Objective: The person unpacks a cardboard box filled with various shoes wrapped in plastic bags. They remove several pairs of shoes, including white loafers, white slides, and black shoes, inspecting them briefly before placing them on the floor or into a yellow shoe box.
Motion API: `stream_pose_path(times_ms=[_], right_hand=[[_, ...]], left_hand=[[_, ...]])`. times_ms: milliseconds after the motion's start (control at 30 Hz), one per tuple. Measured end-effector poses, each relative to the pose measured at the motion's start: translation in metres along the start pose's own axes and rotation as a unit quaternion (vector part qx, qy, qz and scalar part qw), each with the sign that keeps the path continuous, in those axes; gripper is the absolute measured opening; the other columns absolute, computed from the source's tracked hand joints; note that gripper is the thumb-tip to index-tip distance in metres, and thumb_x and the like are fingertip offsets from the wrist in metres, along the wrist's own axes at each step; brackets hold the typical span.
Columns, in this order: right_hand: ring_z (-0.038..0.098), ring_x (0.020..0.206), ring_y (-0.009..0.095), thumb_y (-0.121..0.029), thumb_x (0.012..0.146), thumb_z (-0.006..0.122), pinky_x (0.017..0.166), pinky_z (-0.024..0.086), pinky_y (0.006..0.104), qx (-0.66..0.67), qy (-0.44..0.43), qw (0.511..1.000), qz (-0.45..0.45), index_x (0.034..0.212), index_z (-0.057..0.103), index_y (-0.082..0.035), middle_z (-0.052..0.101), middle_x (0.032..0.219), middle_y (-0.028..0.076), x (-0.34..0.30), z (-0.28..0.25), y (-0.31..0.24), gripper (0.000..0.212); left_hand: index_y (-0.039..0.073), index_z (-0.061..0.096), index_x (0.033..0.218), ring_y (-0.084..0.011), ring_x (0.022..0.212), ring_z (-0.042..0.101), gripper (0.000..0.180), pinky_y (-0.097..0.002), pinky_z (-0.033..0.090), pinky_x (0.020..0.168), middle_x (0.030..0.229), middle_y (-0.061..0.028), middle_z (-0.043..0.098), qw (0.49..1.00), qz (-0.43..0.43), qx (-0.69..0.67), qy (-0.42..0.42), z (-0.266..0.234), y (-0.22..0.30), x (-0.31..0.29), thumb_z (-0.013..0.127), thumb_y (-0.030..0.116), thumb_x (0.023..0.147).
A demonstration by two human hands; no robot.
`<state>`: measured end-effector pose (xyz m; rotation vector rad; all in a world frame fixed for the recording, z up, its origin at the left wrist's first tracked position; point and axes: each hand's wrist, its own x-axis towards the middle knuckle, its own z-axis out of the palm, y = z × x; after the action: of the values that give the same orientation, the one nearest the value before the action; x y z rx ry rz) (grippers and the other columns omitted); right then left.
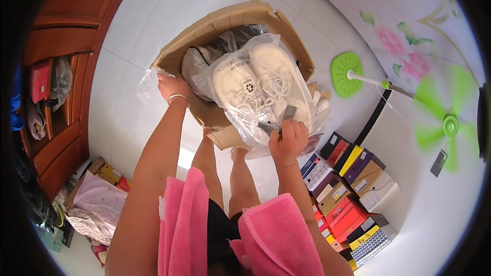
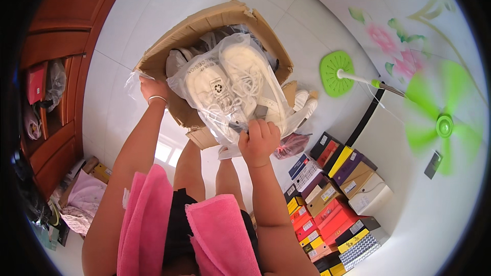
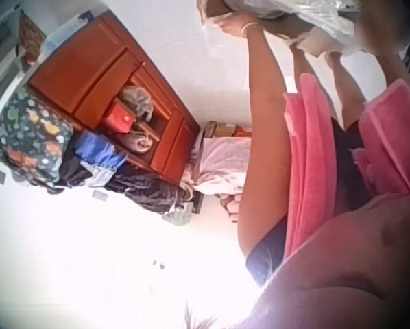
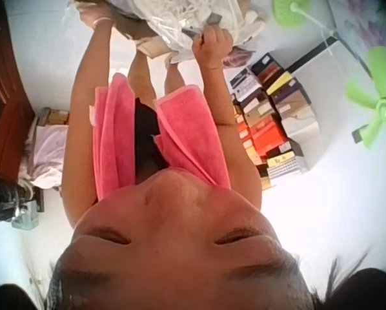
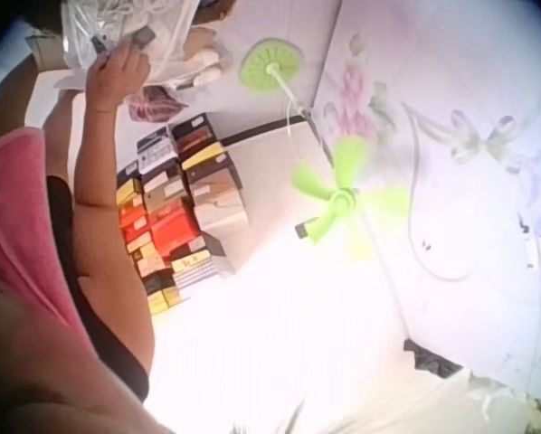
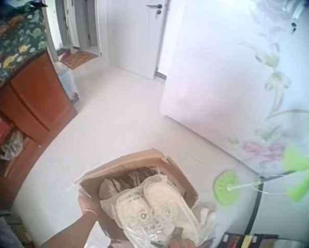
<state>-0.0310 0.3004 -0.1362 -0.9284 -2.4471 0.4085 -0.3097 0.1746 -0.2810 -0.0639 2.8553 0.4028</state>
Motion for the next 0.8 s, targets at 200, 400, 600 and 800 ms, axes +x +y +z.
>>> stream_pose_path(times_ms=[200, 400, 600, 800], right_hand=[[0.049, 0.064, 0.030, -0.003, 0.055, 0.061, 0.058, 0.037, 0.0403, -0.005, -0.041, 0.998, 0.044, 0.082, 0.057, -0.005, 0.054, 0.074, 0.010, -0.036, 0.015, 0.020, 0.027], [0.052, 0.078, 0.031, -0.003, 0.061, 0.059, 0.069, 0.040, 0.0426, -0.040, -0.114, 0.989, 0.087, 0.098, 0.057, -0.001, 0.057, 0.087, 0.011, -0.062, 0.018, 0.025, 0.037], [0.051, 0.084, 0.033, -0.006, 0.065, 0.059, 0.076, 0.038, 0.0444, -0.048, -0.111, 0.989, 0.086, 0.102, 0.056, -0.001, 0.056, 0.091, 0.013, -0.084, 0.021, 0.039, 0.038], [0.051, 0.087, 0.033, -0.006, 0.067, 0.059, 0.079, 0.038, 0.0457, -0.016, -0.100, 0.988, 0.118, 0.105, 0.056, -0.001, 0.057, 0.094, 0.013, -0.086, 0.027, 0.039, 0.039]], left_hand=[[-0.009, 0.040, 0.113, -0.0429, 0.099, 0.059, 0.040, -0.0463, 0.048, 0.087, 0.103, -0.0309, 0.060, 1.000, 0.015, -0.009, 0.009, -0.002, 0.000, 0.000, 0.055, 0.007, 0.080], [-0.008, 0.042, 0.109, -0.0432, 0.097, 0.060, 0.037, -0.0454, 0.049, 0.086, 0.100, -0.0302, 0.061, 0.999, 0.019, 0.000, 0.031, 0.002, -0.003, 0.003, 0.055, 0.008, 0.078], [-0.008, 0.041, 0.108, -0.0435, 0.094, 0.062, 0.037, -0.0455, 0.051, 0.083, 0.099, -0.0303, 0.062, 1.000, 0.016, 0.011, 0.017, -0.001, 0.005, -0.004, 0.055, 0.009, 0.079], [-0.007, 0.042, 0.108, -0.0422, 0.093, 0.063, 0.038, -0.0444, 0.051, 0.083, 0.097, -0.0301, 0.063, 1.000, 0.007, 0.014, 0.019, -0.001, 0.000, 0.002, 0.057, 0.009, 0.077]])
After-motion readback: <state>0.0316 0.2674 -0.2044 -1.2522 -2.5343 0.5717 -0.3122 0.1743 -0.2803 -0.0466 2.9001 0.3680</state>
